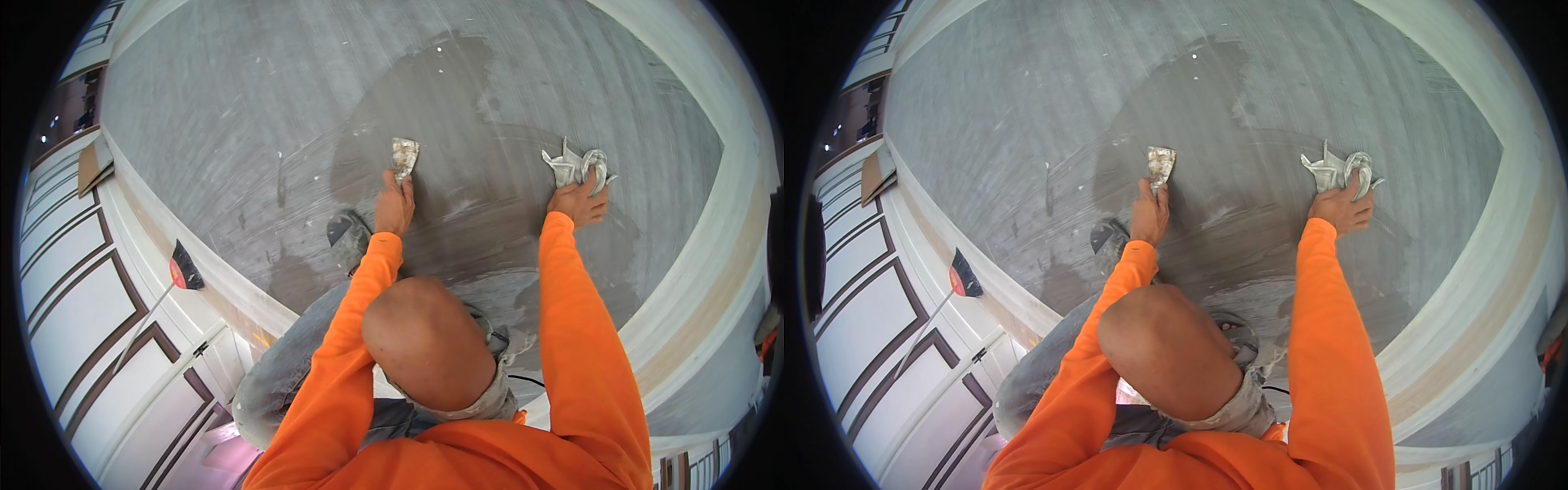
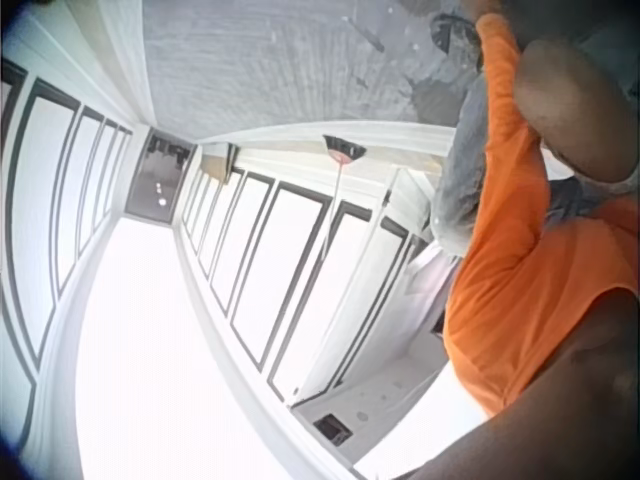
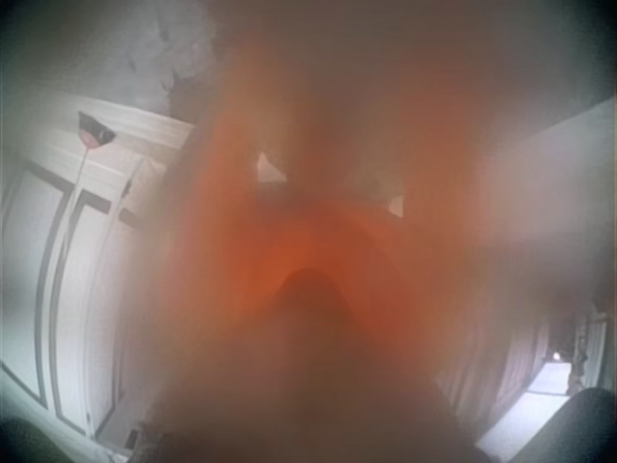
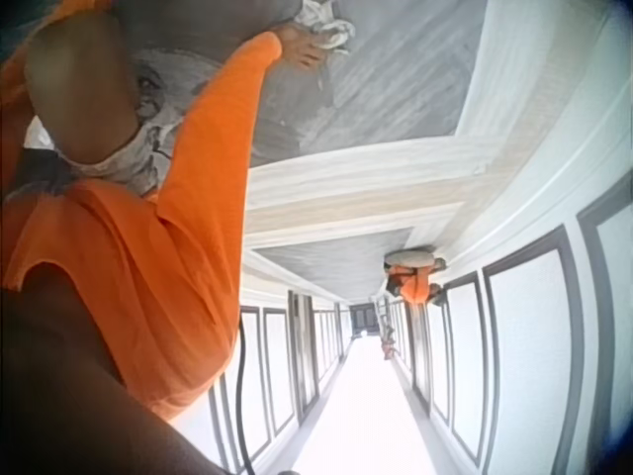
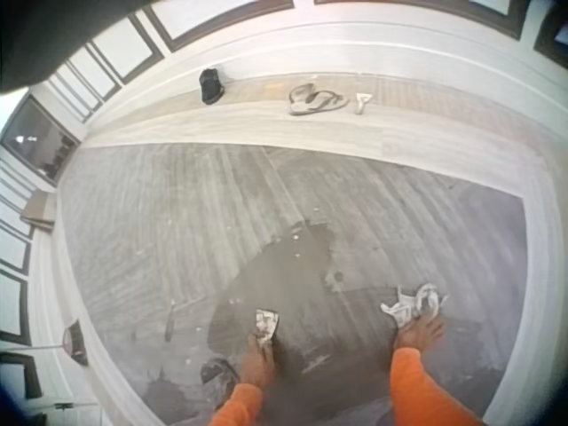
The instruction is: The person kneels on the floor and applies grout between tiles using a putty knife, then wipes the surface with a cloth. The person moves along the floor, repeating the application and wiping process across multiple tile sections.
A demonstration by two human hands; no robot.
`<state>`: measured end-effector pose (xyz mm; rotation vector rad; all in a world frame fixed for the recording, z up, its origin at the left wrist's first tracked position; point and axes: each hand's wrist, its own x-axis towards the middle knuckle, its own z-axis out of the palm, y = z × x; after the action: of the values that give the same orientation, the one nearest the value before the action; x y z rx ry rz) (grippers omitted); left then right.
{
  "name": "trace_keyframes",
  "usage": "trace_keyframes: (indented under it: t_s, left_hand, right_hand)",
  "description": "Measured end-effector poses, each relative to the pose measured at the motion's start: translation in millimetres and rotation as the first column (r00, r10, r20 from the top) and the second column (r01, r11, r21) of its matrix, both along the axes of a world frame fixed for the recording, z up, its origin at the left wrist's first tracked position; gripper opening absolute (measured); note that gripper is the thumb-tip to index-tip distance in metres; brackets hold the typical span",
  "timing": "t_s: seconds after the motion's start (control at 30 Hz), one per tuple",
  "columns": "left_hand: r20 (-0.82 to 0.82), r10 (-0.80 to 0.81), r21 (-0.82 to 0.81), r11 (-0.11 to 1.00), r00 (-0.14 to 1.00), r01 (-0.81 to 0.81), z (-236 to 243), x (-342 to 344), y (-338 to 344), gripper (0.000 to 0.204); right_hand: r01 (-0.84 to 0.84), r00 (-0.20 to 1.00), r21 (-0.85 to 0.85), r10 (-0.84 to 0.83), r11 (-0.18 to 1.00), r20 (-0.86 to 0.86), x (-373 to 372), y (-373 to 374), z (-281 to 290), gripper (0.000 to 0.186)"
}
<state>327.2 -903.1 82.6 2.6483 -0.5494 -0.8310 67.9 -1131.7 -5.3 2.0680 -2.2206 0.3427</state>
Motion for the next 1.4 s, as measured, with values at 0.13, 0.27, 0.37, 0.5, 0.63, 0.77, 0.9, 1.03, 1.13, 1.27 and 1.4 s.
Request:
trace_keyframes:
  t_s: [0.13, 0.27, 0.37, 0.5, 0.63, 0.77, 0.9, 1.03, 1.13, 1.27, 1.4]
  left_hand:
    - [0.071, -0.087, -0.04, 0.995, 0.994, 0.09, 2, 3, 1, 0.034]
    - [0.056, -0.079, -0.021, 0.997, 0.995, 0.08, 1, 2, -2, 0.035]
    - [0.052, -0.061, -0.043, 0.997, 0.997, 0.063, 0, 5, -1, 0.035]
    - [0.038, -0.172, -0.007, 0.985, 0.984, 0.173, 1, 4, 5, 0.035]
    - [0.037, -0.07, -0.02, 0.997, 0.997, 0.07, -6, 9, 22, 0.035]
    - [0.072, -0.086, 0.014, 0.996, 0.994, 0.085, -12, 4, 31, 0.036]
    - [0.04, -0.142, 0.035, 0.99, 0.989, 0.14, -9, 1, 32, 0.036]
    - [0.051, -0.09, 0.044, 0.995, 0.995, 0.087, -6, 6, 33, 0.037]
    - [0.02, -0.096, 0.032, 0.995, 0.995, 0.095, -2, 3, 30, 0.038]
    - [0.054, -0.047, 0.022, 0.999, 0.997, 0.046, 1, 5, 32, 0.036]
    - [0.064, -0.145, 0.011, 0.989, 0.987, 0.144, 1, 4, 30, 0.035]
  right_hand:
    - [-0.013, 1.0, -0.007, 0.013, 1.0, -0.002, 2, 1, 1, 0.053]
    - [-0.018, 1.0, -0.015, 0.018, 1.0, -0.005, 0, 1, 0, 0.053]
    - [-0.009, 1.0, 0.004, 0.009, 1.0, -0.002, 1, 1, 2, 0.054]
    - [-0.009, 1.0, 0.005, 0.009, 1.0, -0.002, -1, 0, 2, 0.055]
    - [-0.01, 1.0, -0.005, 0.01, 1.0, -0.009, -1, 0, -1, 0.055]
    - [-0.012, 1.0, 0.01, 0.012, 1.0, 0.001, 1, 1, 4, 0.055]
    - [-0.021, 1.0, -0.02, 0.021, 1.0, 0.0, -1, 0, 1, 0.054]
    - [-0.013, 1.0, 0.017, 0.013, 1.0, -0.009, 1, 1, 4, 0.054]
    - [-0.017, 1.0, -0.018, 0.017, 1.0, -0.005, -2, 0, 1, 0.053]
    - [-0.009, 1.0, -0.004, 0.009, 1.0, -0.011, 1, 1, 3, 0.053]
    - [-0.009, 1.0, -0.012, 0.009, 1.0, -0.01, 0, 0, 1, 0.054]
